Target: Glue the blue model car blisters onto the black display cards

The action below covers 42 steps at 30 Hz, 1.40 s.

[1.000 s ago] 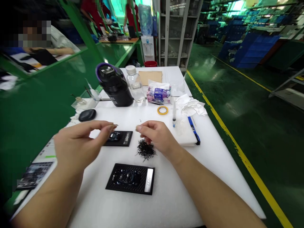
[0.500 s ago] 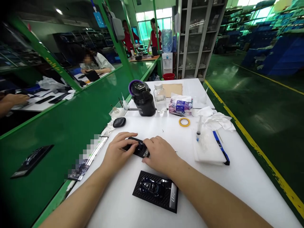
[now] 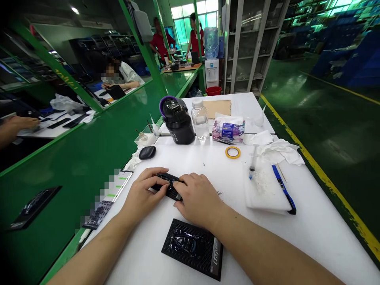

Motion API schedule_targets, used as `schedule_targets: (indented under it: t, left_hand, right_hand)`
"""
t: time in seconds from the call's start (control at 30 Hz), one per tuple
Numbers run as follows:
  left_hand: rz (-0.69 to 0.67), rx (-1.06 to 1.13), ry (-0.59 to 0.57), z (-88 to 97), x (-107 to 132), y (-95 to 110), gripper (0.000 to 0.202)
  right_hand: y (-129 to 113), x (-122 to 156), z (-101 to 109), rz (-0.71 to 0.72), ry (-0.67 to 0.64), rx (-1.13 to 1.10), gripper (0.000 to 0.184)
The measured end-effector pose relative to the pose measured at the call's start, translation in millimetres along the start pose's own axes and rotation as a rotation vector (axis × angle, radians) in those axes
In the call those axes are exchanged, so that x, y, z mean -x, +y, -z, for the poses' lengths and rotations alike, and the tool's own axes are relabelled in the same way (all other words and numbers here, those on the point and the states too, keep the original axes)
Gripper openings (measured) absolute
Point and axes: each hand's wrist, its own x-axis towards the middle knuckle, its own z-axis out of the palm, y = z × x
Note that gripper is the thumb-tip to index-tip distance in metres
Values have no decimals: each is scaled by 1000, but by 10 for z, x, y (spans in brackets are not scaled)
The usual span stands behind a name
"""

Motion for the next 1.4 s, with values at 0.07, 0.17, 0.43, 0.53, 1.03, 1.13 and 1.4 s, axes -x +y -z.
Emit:
schedule_targets:
  t: [0.07,0.17,0.43,0.53,1.03,1.13,1.4]
  left_hand:
    - [4,2,-6,-1,-2,0,11]
    - [1,4,-15,5,5,3,11]
    - [214,115,-77,1,-22,-11,13]
    - [307,161,-86,-38,-40,-26,23]
    - [579,212,-119,-59,-135,-45,39]
    - [611,231,-142,-55,-156,-56,45]
    - [652,260,-190,-16,-224,-28,46]
  right_hand:
    - [-12,2,16,5,-13,21,45]
    - [-31,4,31,13,-20,58,46]
    - [-111,-8,42,58,-71,194,46]
    - [-126,-9,49,53,-90,228,45]
    - [-140,-11,44,62,-106,305,44]
    - [-75,-13,105,82,-114,216,47]
    - [-78,-13,83,79,-86,186,44]
